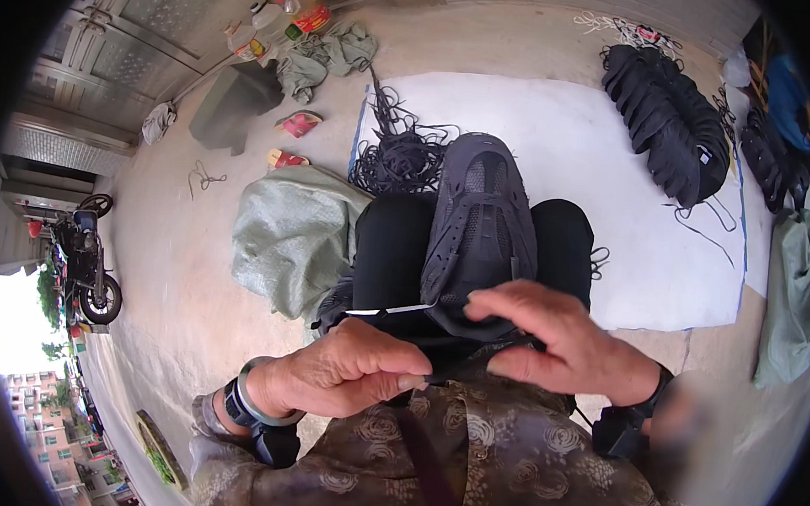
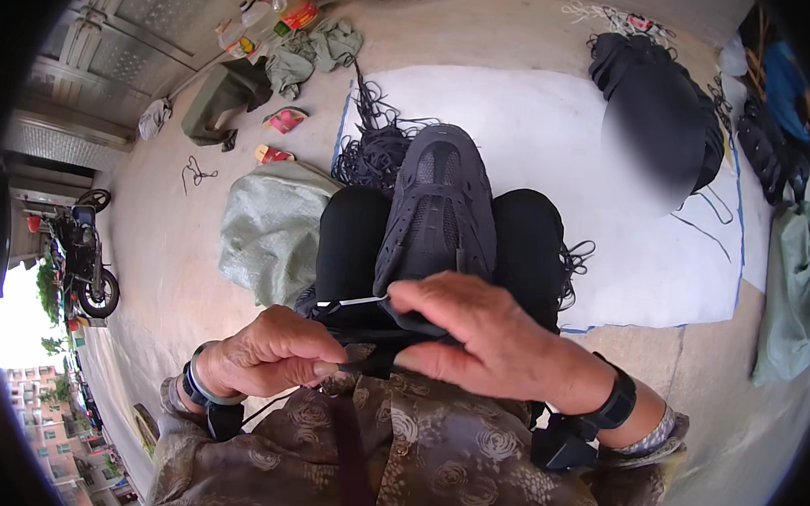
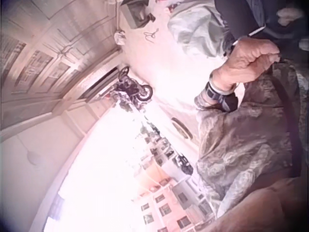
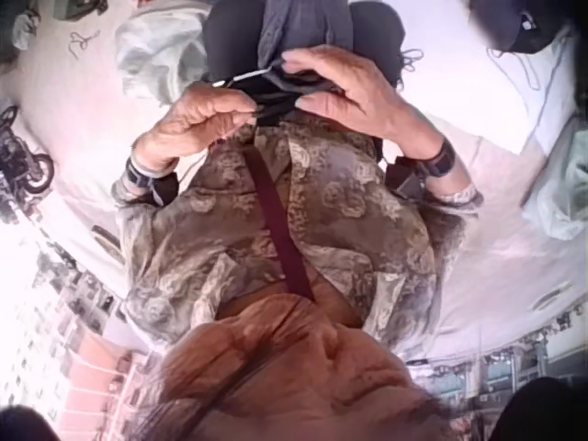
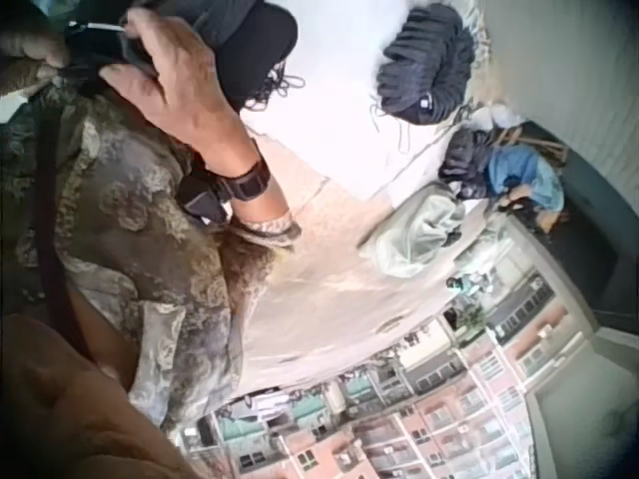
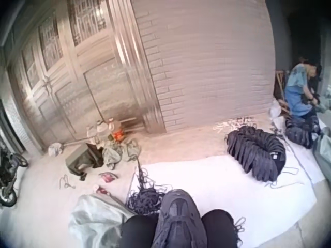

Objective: Lacing a black sneaker while sitting in a shoe assembly area.

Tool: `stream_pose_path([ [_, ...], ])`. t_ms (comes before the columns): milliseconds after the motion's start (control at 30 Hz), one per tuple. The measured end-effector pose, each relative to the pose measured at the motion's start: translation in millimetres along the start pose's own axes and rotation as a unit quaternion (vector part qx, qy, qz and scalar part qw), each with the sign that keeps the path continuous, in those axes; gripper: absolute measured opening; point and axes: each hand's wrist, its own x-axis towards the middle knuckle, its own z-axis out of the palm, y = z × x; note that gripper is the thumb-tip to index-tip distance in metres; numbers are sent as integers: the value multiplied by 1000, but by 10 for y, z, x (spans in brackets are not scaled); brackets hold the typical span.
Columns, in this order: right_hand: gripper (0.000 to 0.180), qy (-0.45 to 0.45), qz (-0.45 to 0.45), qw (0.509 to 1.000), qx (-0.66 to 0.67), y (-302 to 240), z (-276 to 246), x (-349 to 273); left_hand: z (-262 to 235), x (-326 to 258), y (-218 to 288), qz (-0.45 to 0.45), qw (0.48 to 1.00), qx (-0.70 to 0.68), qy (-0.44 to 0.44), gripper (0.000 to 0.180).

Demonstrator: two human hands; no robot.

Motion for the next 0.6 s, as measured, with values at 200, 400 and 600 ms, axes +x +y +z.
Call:
stream_pose_path([
  [200, 7, -46, -6, 997, -61, -208, 64, 13, -74, -84, -183, -51, 998, -32, -1, 13],
  [400, 6, 28, 3, 972, -232, -143, -148, -226, -124, -661, -1055, -174, 976, -120, 50, 18],
  [600, 18, 270, 108, 885, -363, -341, -476, -658, -116, -1134, -1005, -184, 959, -173, 131, 16],
])
